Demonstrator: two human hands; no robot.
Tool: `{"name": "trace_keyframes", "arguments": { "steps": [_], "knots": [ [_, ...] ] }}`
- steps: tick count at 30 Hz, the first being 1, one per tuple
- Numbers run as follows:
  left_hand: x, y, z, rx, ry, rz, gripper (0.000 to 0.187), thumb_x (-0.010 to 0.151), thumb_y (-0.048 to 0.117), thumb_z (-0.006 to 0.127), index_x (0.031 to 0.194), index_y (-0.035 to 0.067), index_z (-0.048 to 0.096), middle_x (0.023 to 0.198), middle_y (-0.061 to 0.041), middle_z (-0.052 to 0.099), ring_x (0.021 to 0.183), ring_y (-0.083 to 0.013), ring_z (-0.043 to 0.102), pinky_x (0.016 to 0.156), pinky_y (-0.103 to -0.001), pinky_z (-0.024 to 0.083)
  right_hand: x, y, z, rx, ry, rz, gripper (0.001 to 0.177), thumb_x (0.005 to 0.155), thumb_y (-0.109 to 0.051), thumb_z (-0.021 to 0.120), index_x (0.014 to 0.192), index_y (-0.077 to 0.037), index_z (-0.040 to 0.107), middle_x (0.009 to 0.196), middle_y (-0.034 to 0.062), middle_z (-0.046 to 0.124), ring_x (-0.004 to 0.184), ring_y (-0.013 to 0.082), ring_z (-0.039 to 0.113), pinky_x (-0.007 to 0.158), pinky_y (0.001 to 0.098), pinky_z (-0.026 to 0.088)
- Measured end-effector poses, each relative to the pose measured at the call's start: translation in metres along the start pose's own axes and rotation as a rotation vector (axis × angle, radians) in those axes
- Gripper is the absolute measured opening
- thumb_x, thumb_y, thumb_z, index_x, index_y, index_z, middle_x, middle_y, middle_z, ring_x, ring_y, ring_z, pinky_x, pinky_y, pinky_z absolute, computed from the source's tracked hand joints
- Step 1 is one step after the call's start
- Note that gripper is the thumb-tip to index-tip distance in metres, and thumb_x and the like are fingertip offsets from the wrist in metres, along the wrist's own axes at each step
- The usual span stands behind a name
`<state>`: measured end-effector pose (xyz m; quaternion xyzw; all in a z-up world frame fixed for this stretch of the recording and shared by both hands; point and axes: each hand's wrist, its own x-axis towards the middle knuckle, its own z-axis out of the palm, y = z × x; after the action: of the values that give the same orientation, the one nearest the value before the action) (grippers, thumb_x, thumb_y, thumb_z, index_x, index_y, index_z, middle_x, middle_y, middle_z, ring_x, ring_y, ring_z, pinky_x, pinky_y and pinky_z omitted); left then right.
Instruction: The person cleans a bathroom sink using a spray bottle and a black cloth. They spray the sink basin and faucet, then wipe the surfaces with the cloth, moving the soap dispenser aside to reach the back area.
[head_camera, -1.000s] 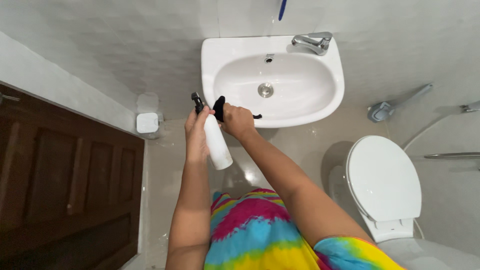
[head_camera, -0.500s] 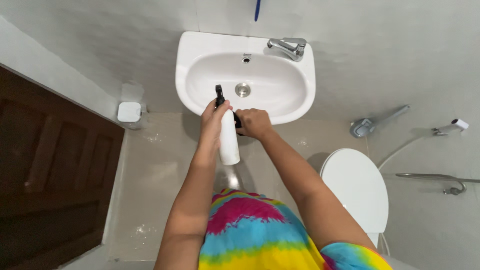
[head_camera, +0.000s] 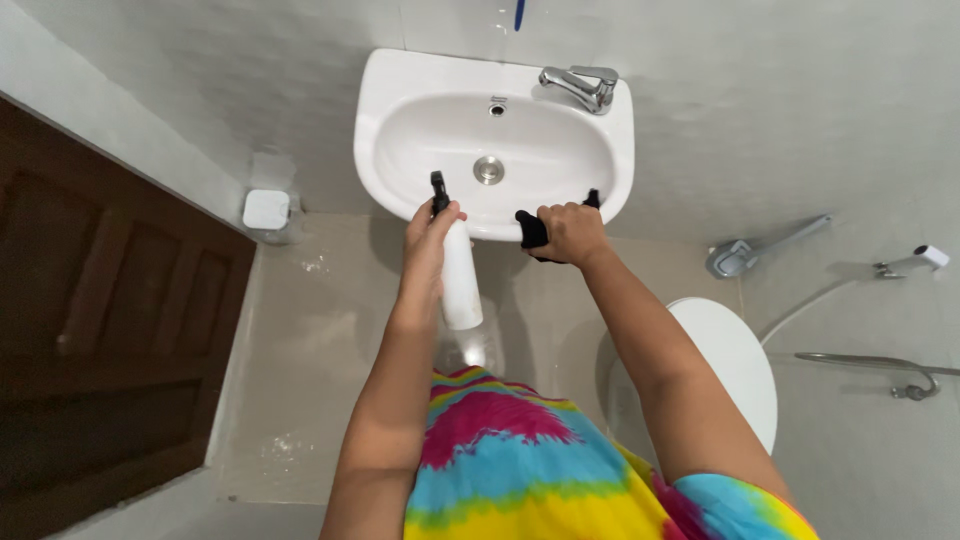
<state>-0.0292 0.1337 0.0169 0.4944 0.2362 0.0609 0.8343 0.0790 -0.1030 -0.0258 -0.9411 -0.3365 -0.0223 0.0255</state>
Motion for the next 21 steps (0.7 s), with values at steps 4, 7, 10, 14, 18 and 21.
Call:
{"name": "trace_keyframes", "arguments": {
  "steps": [4, 7, 10, 14, 18, 21],
  "knots": [
    [0.003, 0.019, -0.031, 0.008, 0.022, 0.007, 0.043, 0.091, 0.029, 0.072, 0.123, 0.001, 0.064, 0.096, -0.009, 0.069, 0.073, -0.0168, 0.066, 0.061, -0.034, 0.058, 0.013, -0.032, 0.007, -0.071, 0.089, -0.035, 0.045, 0.069, -0.052, 0.081, 0.082, -0.011, 0.068, 0.073, 0.0082, 0.071, 0.065, 0.0269, 0.070, 0.056, 0.0418, 0.055],
    [0.008, 0.037, -0.056, -0.007, 0.032, 0.009, 0.041, 0.092, 0.029, 0.072, 0.121, 0.002, 0.064, 0.096, -0.010, 0.070, 0.074, -0.0165, 0.066, 0.061, -0.033, 0.058, 0.034, -0.077, 0.018, -0.048, 0.166, -0.047, 0.041, 0.073, -0.048, 0.080, 0.079, -0.011, 0.065, 0.067, 0.0081, 0.069, 0.058, 0.0267, 0.068, 0.051, 0.0414, 0.053],
    [0.015, 0.054, -0.082, -0.013, 0.064, 0.002, 0.037, 0.092, 0.029, 0.070, 0.120, 0.005, 0.065, 0.095, -0.009, 0.070, 0.074, -0.0159, 0.066, 0.061, -0.033, 0.058, 0.063, -0.122, 0.029, 0.022, 0.230, -0.028, 0.038, 0.073, -0.044, 0.081, 0.074, -0.011, 0.062, 0.063, 0.0074, 0.067, 0.053, 0.0262, 0.067, 0.049, 0.0398, 0.052],
    [0.029, 0.075, -0.121, -0.036, 0.083, 0.007, 0.032, 0.094, 0.028, 0.070, 0.115, 0.004, 0.066, 0.096, -0.009, 0.070, 0.073, -0.0161, 0.066, 0.061, -0.033, 0.058, 0.100, -0.168, 0.041, 0.044, 0.210, 0.013, 0.032, 0.071, -0.035, 0.082, 0.072, -0.011, 0.061, 0.060, 0.0067, 0.066, 0.051, 0.0255, 0.066, 0.048, 0.0387, 0.052],
    [0.040, 0.095, -0.154, -0.005, 0.101, 0.008, 0.031, 0.093, 0.029, 0.070, 0.113, 0.005, 0.066, 0.096, -0.008, 0.070, 0.069, -0.0171, 0.065, 0.059, -0.034, 0.056, 0.134, -0.208, 0.044, 0.051, 0.191, 0.095, 0.025, 0.074, -0.028, 0.079, 0.076, -0.010, 0.062, 0.064, 0.0076, 0.068, 0.054, 0.0257, 0.068, 0.050, 0.0383, 0.054],
    [0.048, 0.105, -0.165, 0.032, 0.104, -0.001, 0.033, 0.094, 0.030, 0.070, 0.113, 0.005, 0.065, 0.096, -0.007, 0.070, 0.070, -0.0166, 0.066, 0.060, -0.034, 0.057, 0.151, -0.227, 0.038, 0.130, -0.003, 0.223, 0.026, 0.079, -0.028, 0.077, 0.082, -0.008, 0.062, 0.067, 0.0109, 0.070, 0.058, 0.0279, 0.071, 0.053, 0.0394, 0.056]
  ]
}}
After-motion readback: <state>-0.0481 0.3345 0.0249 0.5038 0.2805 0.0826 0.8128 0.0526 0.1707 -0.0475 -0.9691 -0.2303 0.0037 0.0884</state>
